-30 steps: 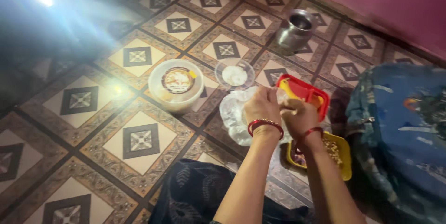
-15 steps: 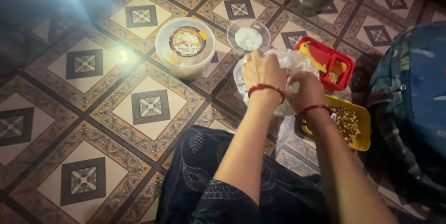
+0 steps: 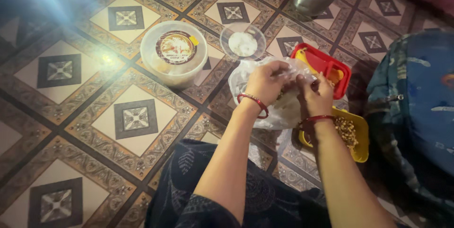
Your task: The person sits on the floor and packs a red and yellow compartmentalized lunchbox with a banana, snacks, and other food items from nearby containers. They then close the lunchbox and place it into a blue backpack.
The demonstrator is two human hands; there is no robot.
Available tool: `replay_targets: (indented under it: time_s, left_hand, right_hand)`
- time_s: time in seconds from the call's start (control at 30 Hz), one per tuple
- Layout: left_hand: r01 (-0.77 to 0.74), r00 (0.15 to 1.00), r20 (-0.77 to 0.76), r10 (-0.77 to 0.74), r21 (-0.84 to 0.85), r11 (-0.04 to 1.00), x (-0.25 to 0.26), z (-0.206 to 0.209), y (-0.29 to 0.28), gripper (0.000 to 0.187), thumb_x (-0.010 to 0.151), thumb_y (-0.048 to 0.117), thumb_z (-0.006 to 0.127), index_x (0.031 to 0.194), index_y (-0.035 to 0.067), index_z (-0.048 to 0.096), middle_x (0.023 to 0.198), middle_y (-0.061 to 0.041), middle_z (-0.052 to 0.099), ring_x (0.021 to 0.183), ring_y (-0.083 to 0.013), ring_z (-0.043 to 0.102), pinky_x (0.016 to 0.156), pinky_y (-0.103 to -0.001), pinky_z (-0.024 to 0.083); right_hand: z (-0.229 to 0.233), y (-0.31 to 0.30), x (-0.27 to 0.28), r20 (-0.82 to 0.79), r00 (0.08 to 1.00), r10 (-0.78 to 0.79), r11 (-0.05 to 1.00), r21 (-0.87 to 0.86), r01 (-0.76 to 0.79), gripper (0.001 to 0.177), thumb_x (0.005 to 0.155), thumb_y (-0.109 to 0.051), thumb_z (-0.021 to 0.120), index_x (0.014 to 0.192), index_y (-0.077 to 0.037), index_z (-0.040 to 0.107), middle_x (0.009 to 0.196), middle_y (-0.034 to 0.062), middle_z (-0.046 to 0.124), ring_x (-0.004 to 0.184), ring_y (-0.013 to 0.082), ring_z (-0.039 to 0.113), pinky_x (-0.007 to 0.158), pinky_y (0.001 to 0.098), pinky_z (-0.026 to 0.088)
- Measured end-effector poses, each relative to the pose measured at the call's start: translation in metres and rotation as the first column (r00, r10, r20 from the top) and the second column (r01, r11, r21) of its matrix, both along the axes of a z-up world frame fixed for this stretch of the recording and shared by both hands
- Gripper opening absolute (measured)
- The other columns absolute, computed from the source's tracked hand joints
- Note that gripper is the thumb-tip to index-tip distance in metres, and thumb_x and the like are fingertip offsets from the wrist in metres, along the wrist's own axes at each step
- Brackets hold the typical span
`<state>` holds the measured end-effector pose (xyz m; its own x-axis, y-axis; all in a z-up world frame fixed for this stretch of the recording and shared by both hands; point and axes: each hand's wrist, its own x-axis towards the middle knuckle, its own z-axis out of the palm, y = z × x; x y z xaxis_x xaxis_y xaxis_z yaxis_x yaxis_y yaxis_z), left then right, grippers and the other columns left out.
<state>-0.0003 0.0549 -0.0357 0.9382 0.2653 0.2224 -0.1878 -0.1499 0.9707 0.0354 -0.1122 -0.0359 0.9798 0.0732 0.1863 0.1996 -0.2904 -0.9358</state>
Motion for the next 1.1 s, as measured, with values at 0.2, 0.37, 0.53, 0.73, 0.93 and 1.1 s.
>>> replay_targets:
  time_s: [0.2,0.37,0.53,0.73,0.93,1.1]
  left_hand:
    - [0.067,0.998,-0.026,-0.064,0.165,0.984,0.01,-0.002,0.016,0.019,0.084,0.016,0.071,0.102,0.016,0.078,0.094,-0.013,0.078,0.09,-0.029,0.076,0.082,-0.038,0.058]
    - [0.128,0.991,-0.056,-0.118,0.21,0.969,0.013,0.005,0.016,0.018,0.092,0.013,0.063,0.108,0.015,0.072,0.095,-0.015,0.076,0.094,-0.0332,0.074,0.082,-0.042,0.055]
    - [0.101,0.985,-0.147,-0.086,0.101,0.99,0.01,0.007,0.02,0.029,0.087,0.014,0.067,0.115,0.008,0.059,0.09,-0.016,0.074,0.092,-0.0318,0.075,0.081,-0.042,0.057]
    - [0.126,0.98,-0.185,-0.079,0.258,0.958,0.019,0.007,0.026,0.028,0.078,0.023,0.078,0.096,0.005,0.067,0.089,-0.017,0.074,0.09,-0.0348,0.073,0.081,-0.043,0.057]
    - [0.152,0.981,-0.163,-0.103,0.325,0.934,0.024,-0.004,0.024,0.016,0.085,0.024,0.071,0.089,0.008,0.073,0.092,-0.018,0.074,0.094,-0.0384,0.071,0.083,-0.046,0.055]
    - [0.127,0.986,-0.144,-0.087,0.297,0.947,0.027,-0.006,0.027,0.014,0.089,0.022,0.068,0.095,0.01,0.073,0.097,-0.017,0.073,0.096,-0.0379,0.071,0.086,-0.046,0.055]
  right_hand:
    - [-0.007,0.008,-0.002,-0.135,0.988,0.073,0.97,0.241,-0.039,0.015,0.092,-0.009,0.076,0.101,0.0,0.068,0.091,0.0044,0.072,0.079,0.0116,0.066,0.072,0.0248,0.051]
    - [0.0,0.013,-0.004,-0.196,0.97,0.145,0.952,0.293,-0.083,0.034,0.08,0.003,0.073,0.113,-0.002,0.068,0.099,0.0014,0.074,0.09,0.0117,0.07,0.082,0.0271,0.055]
    - [0.002,0.017,-0.011,-0.183,0.954,0.238,0.966,0.15,-0.213,0.035,0.085,0.001,0.071,0.119,-0.001,0.071,0.107,0.0027,0.076,0.096,0.0106,0.07,0.089,0.0265,0.055]
    - [-0.002,0.016,-0.014,-0.175,0.961,0.212,0.969,0.168,-0.183,0.014,0.098,-0.007,0.07,0.107,0.003,0.074,0.098,0.0047,0.076,0.087,0.0112,0.068,0.081,0.0257,0.054]
    - [-0.013,0.023,-0.008,-0.117,0.988,0.105,0.99,0.106,-0.093,0.011,0.102,-0.013,0.062,0.099,-0.005,0.068,0.088,-0.0026,0.068,0.078,0.0053,0.06,0.071,0.0228,0.049]
    - [-0.023,0.023,-0.005,0.005,0.998,0.061,0.994,0.089,-0.061,0.009,0.103,-0.013,0.06,0.109,-0.006,0.063,0.093,-0.0031,0.064,0.081,0.0044,0.059,0.071,0.0217,0.049]
